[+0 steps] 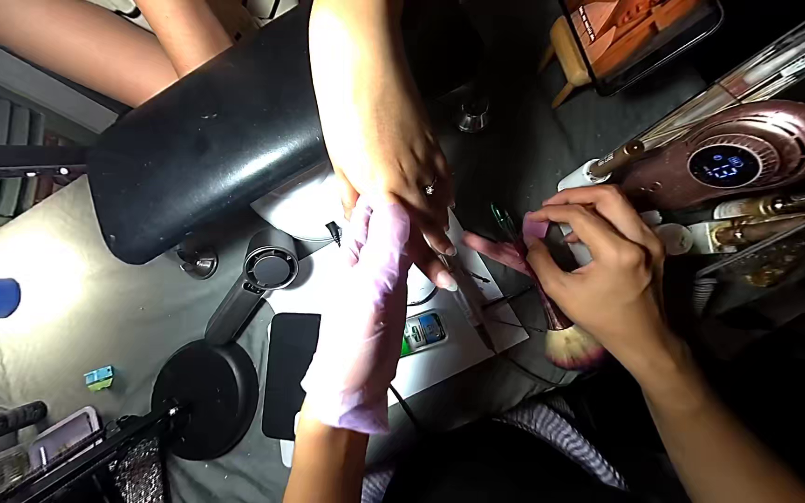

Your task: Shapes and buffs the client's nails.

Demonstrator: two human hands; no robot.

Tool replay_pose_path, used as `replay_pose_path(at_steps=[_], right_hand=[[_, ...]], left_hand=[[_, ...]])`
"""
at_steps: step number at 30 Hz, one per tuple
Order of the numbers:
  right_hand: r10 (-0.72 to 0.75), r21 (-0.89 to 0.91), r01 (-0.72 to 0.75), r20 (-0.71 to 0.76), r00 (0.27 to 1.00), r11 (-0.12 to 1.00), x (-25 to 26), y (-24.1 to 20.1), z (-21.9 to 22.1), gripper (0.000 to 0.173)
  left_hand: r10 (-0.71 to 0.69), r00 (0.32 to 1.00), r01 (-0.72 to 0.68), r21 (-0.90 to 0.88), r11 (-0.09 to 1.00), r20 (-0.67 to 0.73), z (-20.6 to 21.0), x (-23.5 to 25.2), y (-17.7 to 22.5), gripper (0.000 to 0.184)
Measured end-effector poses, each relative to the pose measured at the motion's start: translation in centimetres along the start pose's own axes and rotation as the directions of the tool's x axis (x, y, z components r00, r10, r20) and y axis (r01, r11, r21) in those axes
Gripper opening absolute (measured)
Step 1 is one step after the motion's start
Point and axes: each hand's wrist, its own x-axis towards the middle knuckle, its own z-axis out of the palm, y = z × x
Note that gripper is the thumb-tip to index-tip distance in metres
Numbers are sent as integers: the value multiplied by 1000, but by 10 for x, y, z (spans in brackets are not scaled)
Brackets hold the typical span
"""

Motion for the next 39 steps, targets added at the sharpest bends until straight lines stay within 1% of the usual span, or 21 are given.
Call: replay_pose_path(at_steps=[1,3,6,8,12,16,19,21,23,25,27,29,31,34,36,38,39], right_hand=[[-32,4,32,-13,999,999,1,-1,1,22],[-98,12,98,-3,995,995,2,-2,3,19],[-197,32,195,45,979,980,5,-1,8,16],[-195,32,193,59,979,981,8,2,6,16],[-103,19,102,35,994,995,13,3,-9,19],[-86,54,85,15,996,995,8,3,-17,19],[-32,10,32,-15,999,999,7,6,-27,20],[12,-29,-12,-8,1000,1000,6,7,-33,21],[66,-115,-62,30,997,991,3,3,-36,21],[160,-225,-134,100,982,965,0,-2,-34,20],[274,-311,-206,191,943,928,-3,-4,-31,24],[328,-361,-230,242,913,904,-4,0,-25,27],[334,-342,-243,238,912,908,-4,6,-21,30],[344,-247,-293,196,919,924,-1,12,-20,38],[360,-191,-328,166,918,925,-3,11,-20,35],[303,-97,-295,93,948,951,-4,6,-22,27],[256,-12,-256,50,965,967,-2,3,-23,26]], left_hand=[[3,1000,-2,-55,998,18,1,3,0,29],[-6,1000,8,-100,995,24,1,7,-1,21],[-30,999,31,-41,999,26,-2,10,1,18],[-17,1000,17,8,1000,21,-4,12,1,16],[-18,1000,17,67,998,12,-11,14,0,9],[-13,999,8,92,996,49,-16,17,-3,10],[2,997,-9,93,996,72,-18,18,-4,9],[14,995,-23,88,996,104,-21,19,-5,13],[35,993,-44,81,996,117,-23,19,-7,10],[41,993,-49,74,996,113,-23,18,-8,7],[44,993,-49,41,998,113,-23,17,-8,8],[52,988,-50,-13,999,144,-27,17,-8,12],[58,984,-48,-60,997,171,-32,16,-9,11],[43,984,-21,-123,992,172,-34,13,-10,16],[38,988,-12,-178,984,147,-32,10,-12,18],[36,993,-6,-247,969,117,-31,7,-15,19],[24,995,4,-276,961,99,-30,5,-17,21]])
